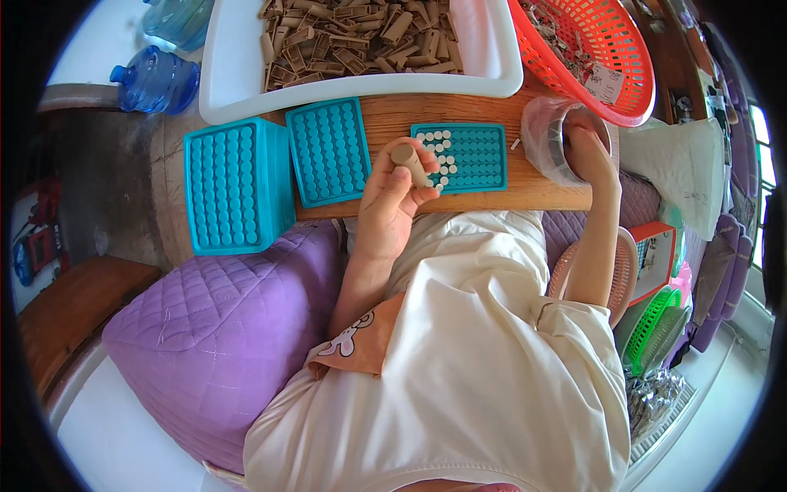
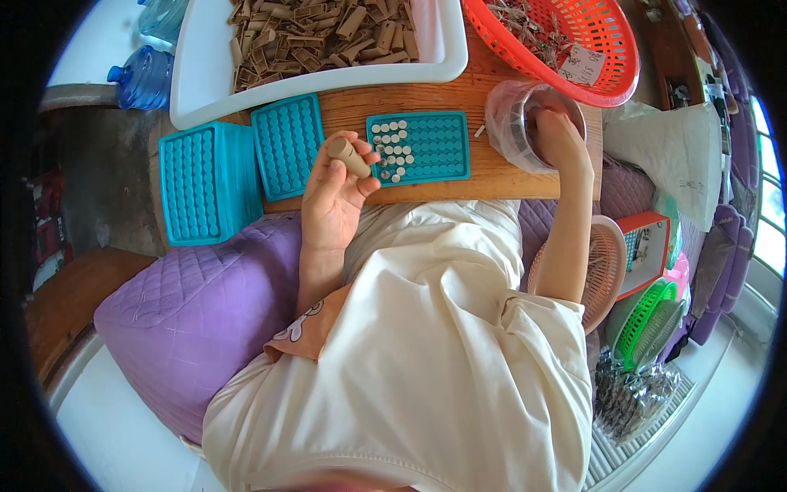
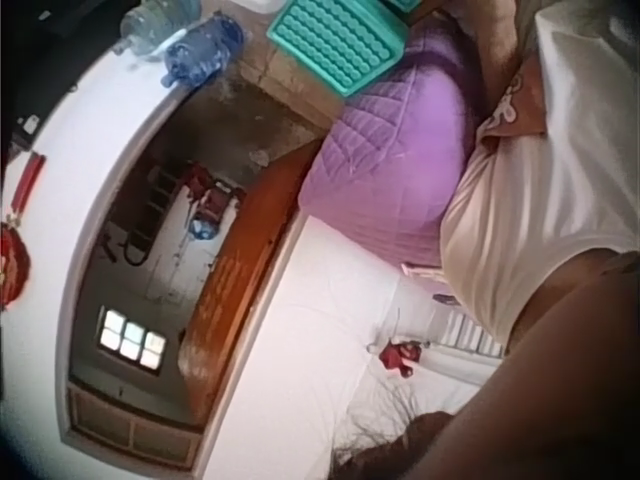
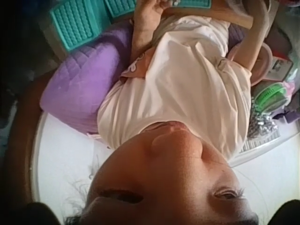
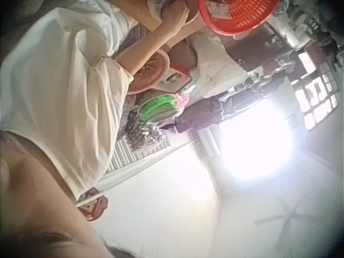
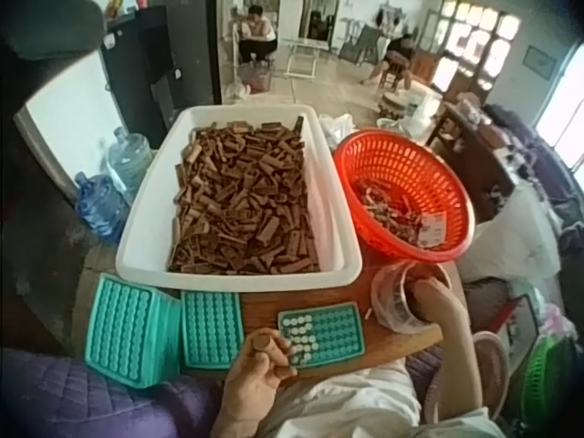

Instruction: The person assembles small components by hand, inserting white discs and magnetic sensor parts into brown rectangular housings.

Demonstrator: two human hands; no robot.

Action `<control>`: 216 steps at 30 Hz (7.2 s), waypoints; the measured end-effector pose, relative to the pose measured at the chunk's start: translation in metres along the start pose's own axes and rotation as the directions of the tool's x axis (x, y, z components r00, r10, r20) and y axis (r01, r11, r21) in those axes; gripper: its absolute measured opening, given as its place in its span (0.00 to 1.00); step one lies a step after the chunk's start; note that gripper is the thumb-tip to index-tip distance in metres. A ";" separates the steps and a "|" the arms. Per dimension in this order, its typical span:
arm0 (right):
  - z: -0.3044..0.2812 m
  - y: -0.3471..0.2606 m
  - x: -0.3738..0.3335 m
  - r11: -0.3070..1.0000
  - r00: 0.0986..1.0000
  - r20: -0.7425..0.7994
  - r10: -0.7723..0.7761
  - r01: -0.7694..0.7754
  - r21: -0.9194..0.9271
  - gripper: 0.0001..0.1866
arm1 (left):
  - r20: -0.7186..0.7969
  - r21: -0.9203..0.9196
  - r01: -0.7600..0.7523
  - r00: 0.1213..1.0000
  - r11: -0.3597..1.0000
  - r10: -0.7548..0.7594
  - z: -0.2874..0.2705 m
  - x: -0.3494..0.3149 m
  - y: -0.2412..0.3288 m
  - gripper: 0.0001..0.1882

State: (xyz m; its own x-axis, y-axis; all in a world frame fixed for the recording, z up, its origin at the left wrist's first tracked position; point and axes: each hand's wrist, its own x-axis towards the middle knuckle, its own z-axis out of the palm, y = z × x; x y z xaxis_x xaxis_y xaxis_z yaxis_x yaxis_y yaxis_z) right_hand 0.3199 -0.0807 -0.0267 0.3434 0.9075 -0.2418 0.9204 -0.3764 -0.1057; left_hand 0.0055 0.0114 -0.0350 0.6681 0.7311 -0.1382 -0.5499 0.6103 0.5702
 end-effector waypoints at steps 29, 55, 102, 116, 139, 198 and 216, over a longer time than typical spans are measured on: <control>-0.038 -0.175 -0.046 0.580 0.872 -0.436 -0.222 0.478 0.660 0.12 | 0.144 -0.203 0.389 0.919 0.898 -0.366 0.016 -0.007 -0.001 0.28; -0.033 -0.170 -0.038 0.640 0.871 -0.374 -0.319 0.489 0.592 0.06 | 0.130 -0.122 0.351 0.933 0.928 -0.336 0.011 -0.003 -0.011 0.20; -0.058 -0.247 0.148 0.790 0.775 0.206 -0.597 0.613 -0.018 0.13 | 0.018 0.123 0.384 0.921 0.915 -0.389 0.026 -0.008 -0.011 0.14; -0.046 -0.237 0.156 0.825 0.792 0.292 -0.537 0.564 -0.013 0.15 | -0.051 0.103 0.363 0.932 0.926 -0.359 0.014 -0.006 -0.015 0.11; -0.086 -0.173 -0.031 0.668 0.720 0.185 -0.669 0.473 0.575 0.09 | 0.090 0.017 0.001 0.996 1.000 -0.002 0.014 -0.008 -0.016 0.23; -0.086 -0.176 -0.042 0.565 0.720 -0.320 -0.616 0.687 0.457 0.10 | 0.063 0.289 -0.168 0.986 0.942 0.156 0.033 -0.029 0.001 0.20; -0.057 -0.173 -0.062 0.591 0.866 -0.313 -0.391 0.496 0.636 0.09 | -0.011 0.367 -0.138 0.988 0.920 0.153 0.034 -0.028 -0.002 0.11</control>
State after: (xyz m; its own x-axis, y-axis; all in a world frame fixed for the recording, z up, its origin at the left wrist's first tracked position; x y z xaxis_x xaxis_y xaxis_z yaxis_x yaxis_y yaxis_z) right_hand 0.1499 -0.0611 0.0619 -0.0036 0.9910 0.1337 0.5956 0.1095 -0.7958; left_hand 0.0051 -0.0203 -0.0049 0.5708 0.8190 -0.0583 -0.4145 0.3487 0.8406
